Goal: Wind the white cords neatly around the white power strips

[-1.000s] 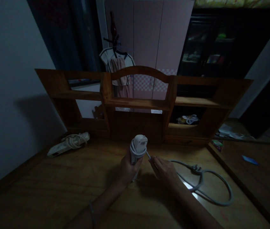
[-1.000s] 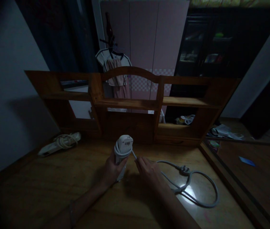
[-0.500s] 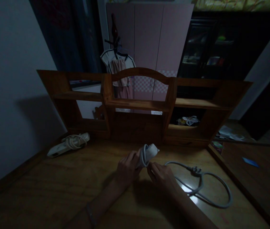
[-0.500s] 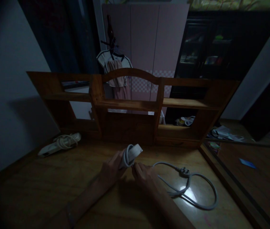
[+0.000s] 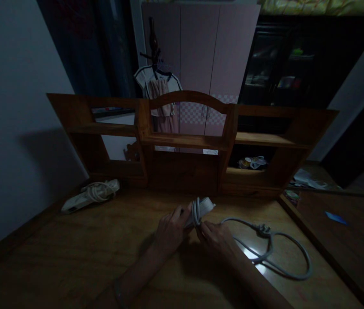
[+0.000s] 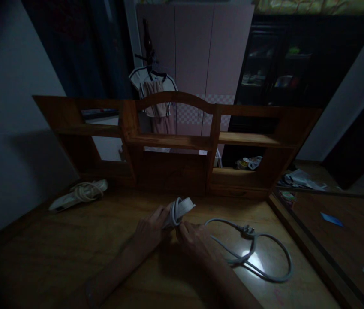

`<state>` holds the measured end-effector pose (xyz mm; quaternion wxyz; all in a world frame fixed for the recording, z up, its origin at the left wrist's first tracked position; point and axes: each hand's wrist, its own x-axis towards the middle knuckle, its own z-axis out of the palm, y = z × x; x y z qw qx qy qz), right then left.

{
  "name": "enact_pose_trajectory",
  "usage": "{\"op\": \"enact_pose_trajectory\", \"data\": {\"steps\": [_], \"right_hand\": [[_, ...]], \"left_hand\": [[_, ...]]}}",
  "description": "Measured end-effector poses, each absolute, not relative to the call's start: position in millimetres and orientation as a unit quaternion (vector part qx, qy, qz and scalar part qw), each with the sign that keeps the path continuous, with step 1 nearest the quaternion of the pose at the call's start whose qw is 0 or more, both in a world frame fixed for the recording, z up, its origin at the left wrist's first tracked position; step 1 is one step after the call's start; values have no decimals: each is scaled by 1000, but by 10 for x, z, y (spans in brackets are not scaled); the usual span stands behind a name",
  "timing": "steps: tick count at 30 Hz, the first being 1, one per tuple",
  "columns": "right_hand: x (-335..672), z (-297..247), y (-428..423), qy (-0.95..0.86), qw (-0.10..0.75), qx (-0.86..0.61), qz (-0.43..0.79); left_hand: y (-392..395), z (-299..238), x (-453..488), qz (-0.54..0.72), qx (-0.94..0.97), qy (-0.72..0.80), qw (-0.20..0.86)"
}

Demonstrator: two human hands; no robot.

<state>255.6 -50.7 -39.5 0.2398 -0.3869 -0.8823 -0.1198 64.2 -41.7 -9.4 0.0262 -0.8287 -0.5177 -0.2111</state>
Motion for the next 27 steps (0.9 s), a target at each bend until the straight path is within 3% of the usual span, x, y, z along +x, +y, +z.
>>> {"op": "enact_pose_trajectory", "data": {"steps": [14, 27], "right_hand": [[2515, -291, -596, -887, 218, -398, -81], [2465, -322, -549, -879, 209, -425, -62]], "left_hand": [[-411, -206, 700, -174, -807, -560, 68], [-324, -192, 647, -175, -801, -571, 45]]}}
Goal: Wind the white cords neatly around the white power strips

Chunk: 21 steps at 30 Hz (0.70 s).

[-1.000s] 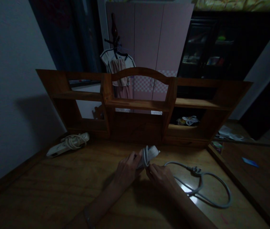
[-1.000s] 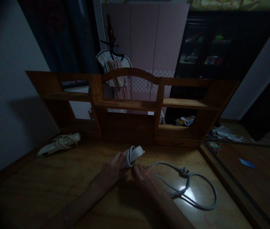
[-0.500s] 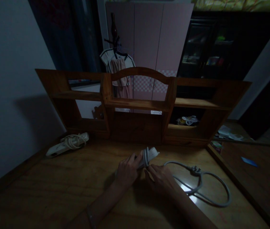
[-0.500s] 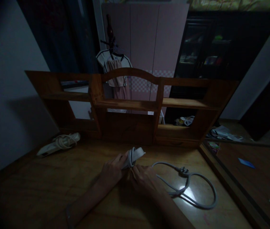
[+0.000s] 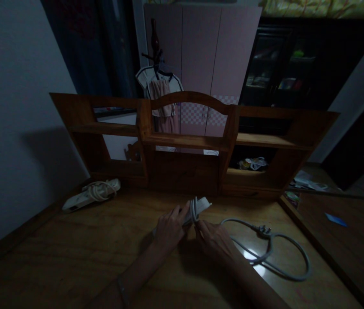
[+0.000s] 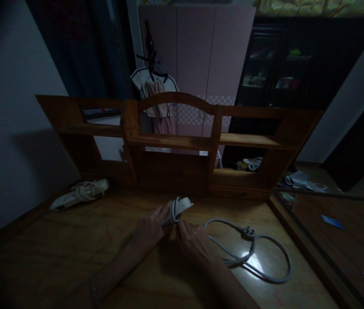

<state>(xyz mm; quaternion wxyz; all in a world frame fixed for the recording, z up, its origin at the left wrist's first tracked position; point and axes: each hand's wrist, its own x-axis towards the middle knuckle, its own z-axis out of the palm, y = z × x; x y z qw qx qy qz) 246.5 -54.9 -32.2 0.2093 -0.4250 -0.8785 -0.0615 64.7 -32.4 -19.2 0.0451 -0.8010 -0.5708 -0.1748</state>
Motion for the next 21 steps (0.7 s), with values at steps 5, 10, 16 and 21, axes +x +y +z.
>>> {"op": "enact_pose_trajectory", "data": {"steps": [5, 10, 16, 21], "right_hand": [[2485, -344, -547, -885, 214, -409, -58], [2501, -366, -545, -893, 208, -391, -77], [2421, -382, -553, -874, 285, -389, -58], [2391, -403, -548, -869, 313, -379, -62]], "left_hand": [[-356, -153, 652, -180, -803, -566, 43], [-371, -187, 683, -163, -794, -583, 59], [-363, -176, 685, -153, -793, -588, 48], [-346, -174, 668, -136, -816, -562, 28]]}}
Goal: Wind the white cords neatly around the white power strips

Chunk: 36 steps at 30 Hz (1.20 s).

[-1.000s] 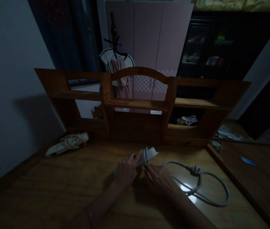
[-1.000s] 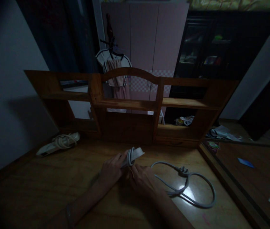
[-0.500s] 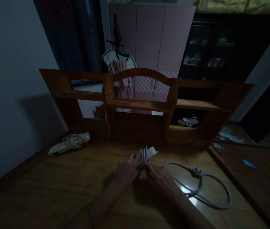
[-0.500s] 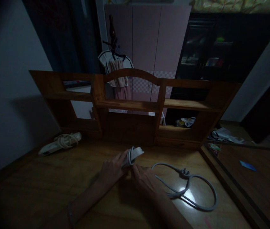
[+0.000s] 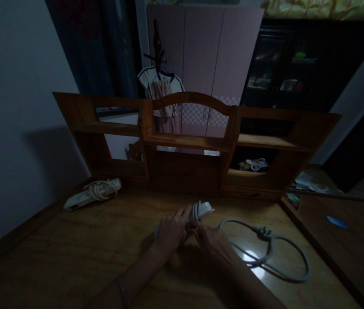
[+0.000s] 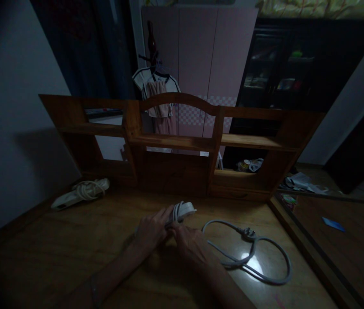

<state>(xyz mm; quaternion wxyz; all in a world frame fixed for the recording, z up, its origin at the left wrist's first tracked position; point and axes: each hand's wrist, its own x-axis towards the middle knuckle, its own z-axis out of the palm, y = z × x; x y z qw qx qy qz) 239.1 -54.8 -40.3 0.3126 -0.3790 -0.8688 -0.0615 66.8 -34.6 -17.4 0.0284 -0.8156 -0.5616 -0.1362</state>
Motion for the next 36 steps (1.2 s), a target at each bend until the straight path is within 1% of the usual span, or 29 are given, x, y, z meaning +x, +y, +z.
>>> {"op": "enact_pose_trajectory", "data": {"steps": [5, 12, 17, 24, 30, 36], "right_hand": [[2428, -350, -555, -888, 271, -367, -48], [2457, -338, -559, -891, 256, -369, -61], [2486, -278, -588, -888, 274, -358, -85], [2495, -175, -644, -891, 265, -365, -43], [2484, -124, -636, -882, 291, -368, -31], [2552, -146, -562, -883, 284, -363, -93]], "left_hand": [[-354, -157, 659, -142, -825, -546, 14], [-364, -168, 649, -139, -824, -549, 16], [-389, -154, 657, -156, -830, -536, 11], [-420, -125, 678, -155, -825, -543, 9], [-368, -102, 646, -180, -798, -575, 10], [-329, -61, 626, -214, -772, -598, 28]]}}
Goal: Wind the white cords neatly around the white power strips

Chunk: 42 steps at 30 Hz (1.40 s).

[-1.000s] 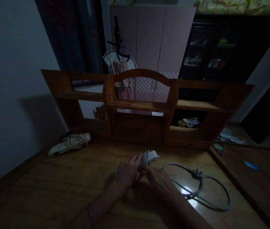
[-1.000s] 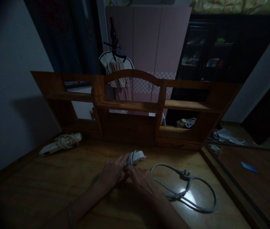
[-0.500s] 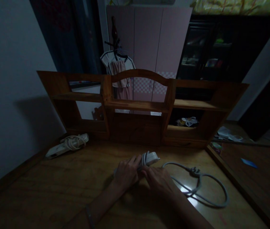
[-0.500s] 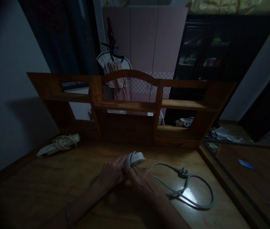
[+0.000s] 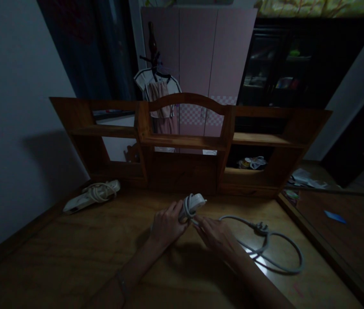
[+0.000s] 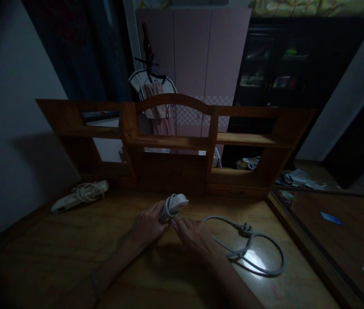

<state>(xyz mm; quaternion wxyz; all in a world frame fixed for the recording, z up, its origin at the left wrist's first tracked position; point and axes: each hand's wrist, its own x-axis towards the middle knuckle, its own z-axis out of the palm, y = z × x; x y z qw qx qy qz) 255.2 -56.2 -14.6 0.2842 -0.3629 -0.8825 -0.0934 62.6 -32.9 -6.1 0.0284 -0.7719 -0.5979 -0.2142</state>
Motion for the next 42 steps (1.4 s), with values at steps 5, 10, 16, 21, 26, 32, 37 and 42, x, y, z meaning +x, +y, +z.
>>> {"op": "enact_pose_trajectory", "data": {"steps": [5, 10, 16, 21, 26, 32, 37, 42], "right_hand": [[2618, -168, -524, -884, 272, -337, -177], [2760, -37, -501, -865, 285, -368, -189], [2895, -12, -453, -840, 286, -410, -212], [2826, -42, -480, -842, 300, -382, -235], [2825, -71, -521, -849, 311, -354, -238], [2832, -57, -564, -859, 314, -326, -240], [2823, -80, -569, -865, 322, -312, -223], [2733, -121, -583, -879, 306, -303, -205]], "left_hand": [[-331, -54, 623, -211, -793, -571, 19], [-352, -43, 632, -198, -801, -566, 11], [-327, -14, 627, -196, -777, -597, 23], [-278, -46, 596, -204, -777, -595, 24], [-293, -79, 604, -205, -802, -560, 15], [-335, -49, 625, -192, -828, -527, 7], [-347, -49, 615, -175, -849, -499, 2], [-346, -146, 625, -146, -869, -473, 18]]}}
